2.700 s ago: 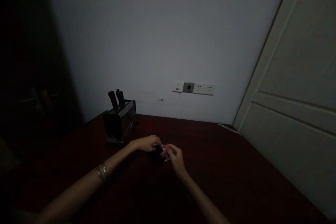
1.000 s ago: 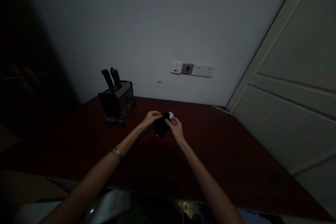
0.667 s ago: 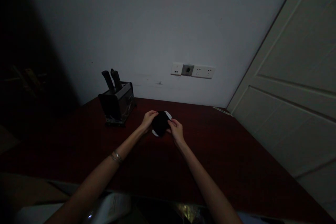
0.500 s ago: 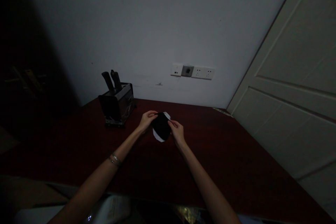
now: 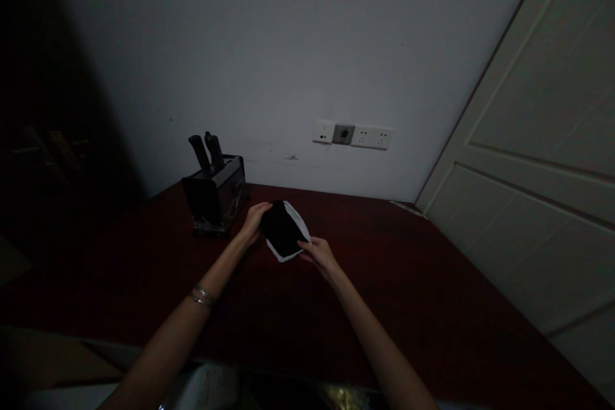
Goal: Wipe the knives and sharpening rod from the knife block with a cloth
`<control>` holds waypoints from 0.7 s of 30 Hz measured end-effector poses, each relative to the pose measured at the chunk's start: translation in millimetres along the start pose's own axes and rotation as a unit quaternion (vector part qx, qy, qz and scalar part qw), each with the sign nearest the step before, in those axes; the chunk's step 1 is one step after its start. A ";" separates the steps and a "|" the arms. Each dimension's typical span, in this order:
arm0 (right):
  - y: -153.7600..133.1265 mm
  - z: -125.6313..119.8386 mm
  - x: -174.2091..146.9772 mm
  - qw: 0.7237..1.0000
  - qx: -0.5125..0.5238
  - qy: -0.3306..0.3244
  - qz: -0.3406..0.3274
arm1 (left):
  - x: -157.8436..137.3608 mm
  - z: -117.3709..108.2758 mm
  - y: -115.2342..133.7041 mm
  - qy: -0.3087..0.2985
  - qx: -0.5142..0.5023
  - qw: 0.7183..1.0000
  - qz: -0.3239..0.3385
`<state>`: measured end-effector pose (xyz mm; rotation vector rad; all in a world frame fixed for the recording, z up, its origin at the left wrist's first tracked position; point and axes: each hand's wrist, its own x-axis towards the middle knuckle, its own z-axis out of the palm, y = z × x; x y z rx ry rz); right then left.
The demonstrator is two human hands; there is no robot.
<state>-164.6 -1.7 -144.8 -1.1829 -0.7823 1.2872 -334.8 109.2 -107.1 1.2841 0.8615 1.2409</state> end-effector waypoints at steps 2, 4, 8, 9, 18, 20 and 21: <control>-1.9 -5.0 2.0 0.999 0.030 0.019 -0.006 | 3.7 -9.0 1.7 -0.012 0.019 1.000 -0.017; -2.9 -9.3 5.5 0.997 0.057 0.049 -0.017 | 5.1 -16.3 2.4 -0.046 0.044 0.997 -0.045; -1.1 -11.7 13.8 0.991 0.074 0.107 -0.039 | -0.7 -20.9 2.7 -0.138 0.077 0.982 -0.108; 0.0 -11.0 15.5 0.990 0.071 0.117 -0.045 | -3.0 -20.1 2.4 -0.154 0.078 0.978 -0.118; 11.8 -4.1 33.1 0.962 -0.025 0.215 -0.165 | -9.9 8.7 -18.0 -0.080 -0.006 0.994 -0.080; 12.1 -5.7 37.9 0.951 -0.052 0.232 -0.196 | -9.2 12.2 -22.1 -0.080 -0.019 0.993 -0.081; 11.5 -7.5 39.6 0.947 -0.066 0.236 -0.206 | -8.8 12.6 -23.7 -0.083 -0.019 0.993 -0.083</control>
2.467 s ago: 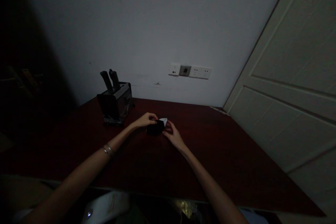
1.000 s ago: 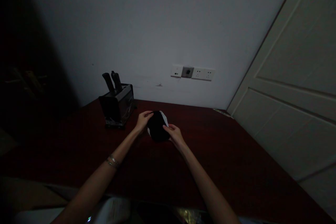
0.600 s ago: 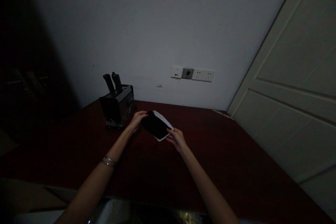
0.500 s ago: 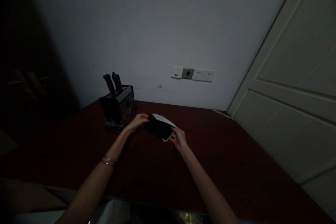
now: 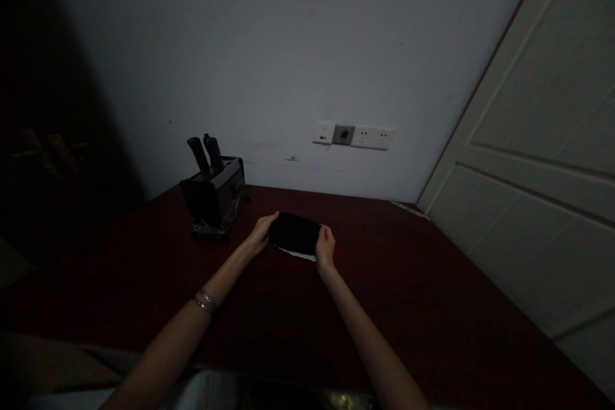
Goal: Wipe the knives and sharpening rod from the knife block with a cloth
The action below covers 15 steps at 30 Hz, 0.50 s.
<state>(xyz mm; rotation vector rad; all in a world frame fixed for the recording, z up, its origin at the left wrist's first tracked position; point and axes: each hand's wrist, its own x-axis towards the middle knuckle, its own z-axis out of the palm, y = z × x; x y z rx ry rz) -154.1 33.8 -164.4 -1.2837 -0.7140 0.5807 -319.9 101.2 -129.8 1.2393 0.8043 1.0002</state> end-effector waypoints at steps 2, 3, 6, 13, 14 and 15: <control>-0.9 -4.8 5.0 1.000 -0.020 -0.005 -0.018 | 1.2 -0.4 -2.1 -0.003 0.010 1.000 -0.004; -2.3 -9.3 7.7 0.999 -0.030 -0.010 -0.023 | 1.4 -0.2 -3.0 -0.006 0.020 1.000 -0.007; -9.5 -32.9 16.8 0.998 -0.061 -0.023 -0.022 | -1.2 8.5 -5.6 -0.023 0.047 0.998 -0.018; -39.1 -137.4 37.7 0.990 -0.134 -0.031 0.012 | -27.7 95.0 -15.4 -0.184 0.076 0.979 -0.045; -44.1 -155.6 39.2 0.989 -0.145 -0.028 0.013 | -32.0 112.2 -18.2 -0.217 0.088 0.971 -0.056; -48.9 -174.1 40.1 0.987 -0.156 -0.024 0.015 | -36.2 129.7 -21.5 -0.245 0.102 0.962 -0.070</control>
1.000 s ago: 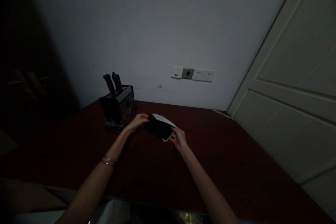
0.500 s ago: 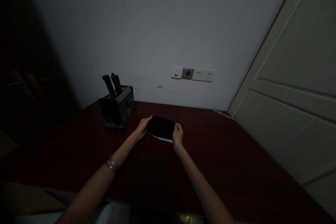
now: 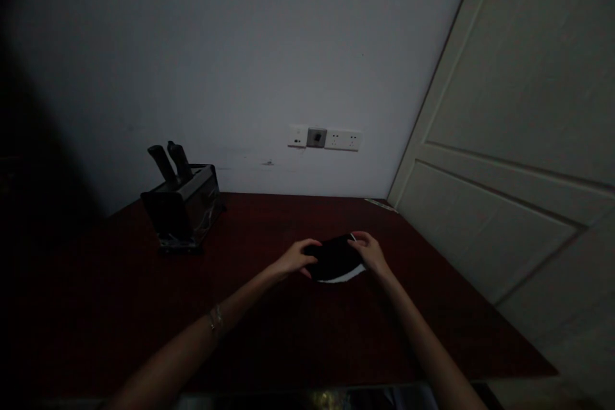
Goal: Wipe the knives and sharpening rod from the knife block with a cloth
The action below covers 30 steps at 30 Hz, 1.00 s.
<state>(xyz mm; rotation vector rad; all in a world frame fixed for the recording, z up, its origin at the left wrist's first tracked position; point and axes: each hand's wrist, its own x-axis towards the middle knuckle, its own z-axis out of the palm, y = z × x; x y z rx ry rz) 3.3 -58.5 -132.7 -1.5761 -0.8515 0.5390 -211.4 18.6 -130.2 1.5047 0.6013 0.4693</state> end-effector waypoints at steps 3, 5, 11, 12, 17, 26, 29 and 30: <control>8.6 -58.0 -2.5 0.999 -0.032 0.017 0.006 | 15.1 54.3 -1.4 -0.069 0.040 0.996 -0.030; 20.1 -95.5 -4.7 0.996 -0.078 0.036 0.003 | 23.5 90.2 -3.7 -0.095 0.073 0.992 -0.037; 62.2 -181.2 -11.0 0.965 -0.242 0.090 -0.038 | 37.3 174.5 -6.0 -0.118 0.263 0.957 0.038; 67.0 -189.3 -12.8 0.962 -0.252 0.100 -0.042 | 38.8 183.3 -5.8 -0.124 0.291 0.947 0.055; 82.0 -206.8 -23.8 0.944 -0.294 0.137 -0.064 | 41.2 208.7 -8.7 -0.098 0.463 0.873 0.119; 99.2 -204.3 -17.8 0.892 -0.396 0.090 -0.198 | 39.1 205.0 -26.2 -0.157 0.535 0.775 0.298; 102.5 -206.2 -15.3 0.862 -0.452 0.099 -0.206 | 41.1 203.3 -28.8 -0.191 0.510 0.799 0.256; 102.9 -207.1 -15.2 0.851 -0.473 0.097 -0.205 | 41.1 203.1 -28.8 -0.200 0.502 0.803 0.251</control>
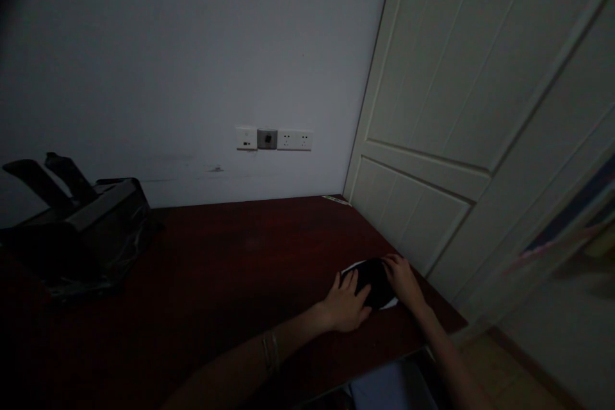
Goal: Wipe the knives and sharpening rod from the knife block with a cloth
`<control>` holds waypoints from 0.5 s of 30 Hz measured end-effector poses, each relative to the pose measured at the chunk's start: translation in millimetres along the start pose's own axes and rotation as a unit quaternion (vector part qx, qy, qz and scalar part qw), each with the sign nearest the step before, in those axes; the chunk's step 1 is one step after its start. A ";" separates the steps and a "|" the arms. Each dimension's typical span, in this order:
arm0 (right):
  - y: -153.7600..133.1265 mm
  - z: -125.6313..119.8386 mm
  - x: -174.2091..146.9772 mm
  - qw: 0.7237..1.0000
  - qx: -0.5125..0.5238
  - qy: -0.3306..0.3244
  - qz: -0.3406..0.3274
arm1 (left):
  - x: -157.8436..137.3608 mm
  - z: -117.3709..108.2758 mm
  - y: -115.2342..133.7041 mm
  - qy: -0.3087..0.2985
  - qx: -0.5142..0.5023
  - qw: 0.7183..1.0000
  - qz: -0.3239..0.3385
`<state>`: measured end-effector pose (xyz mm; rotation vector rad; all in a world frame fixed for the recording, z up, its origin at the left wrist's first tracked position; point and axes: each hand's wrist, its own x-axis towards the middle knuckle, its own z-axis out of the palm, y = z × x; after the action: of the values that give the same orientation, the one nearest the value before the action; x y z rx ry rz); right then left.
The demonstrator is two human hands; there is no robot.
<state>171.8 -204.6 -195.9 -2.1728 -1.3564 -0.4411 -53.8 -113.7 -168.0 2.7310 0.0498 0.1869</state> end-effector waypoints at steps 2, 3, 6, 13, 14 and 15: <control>-0.1 -1.2 0.4 0.999 -0.041 -0.013 -0.006 | -1.2 -2.2 0.9 -0.013 -0.028 1.000 -0.001; -1.8 -1.9 1.7 0.998 -0.057 -0.014 -0.004 | -2.5 -4.8 1.5 -0.019 -0.046 0.999 -0.005; -18.1 -2.9 13.2 0.998 -0.063 0.007 0.000 | -10.9 -22.0 1.3 -0.011 -0.108 0.994 -0.019; -143.6 16.0 83.8 0.987 0.138 0.024 -0.077 | -70.7 -134.4 -27.4 0.250 -0.070 0.966 -0.020; -170.9 20.4 94.3 0.980 0.179 0.012 -0.086 | -84.7 -155.8 -33.8 0.288 -0.045 0.956 -0.014; -199.8 24.8 103.7 0.970 0.223 0.002 -0.094 | -99.8 -177.4 -40.3 0.332 -0.016 0.943 -0.010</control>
<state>38.1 -44.8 -107.2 -1.6866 -1.4995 -0.1832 -177.4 -13.7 -34.7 2.5056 0.2571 1.0794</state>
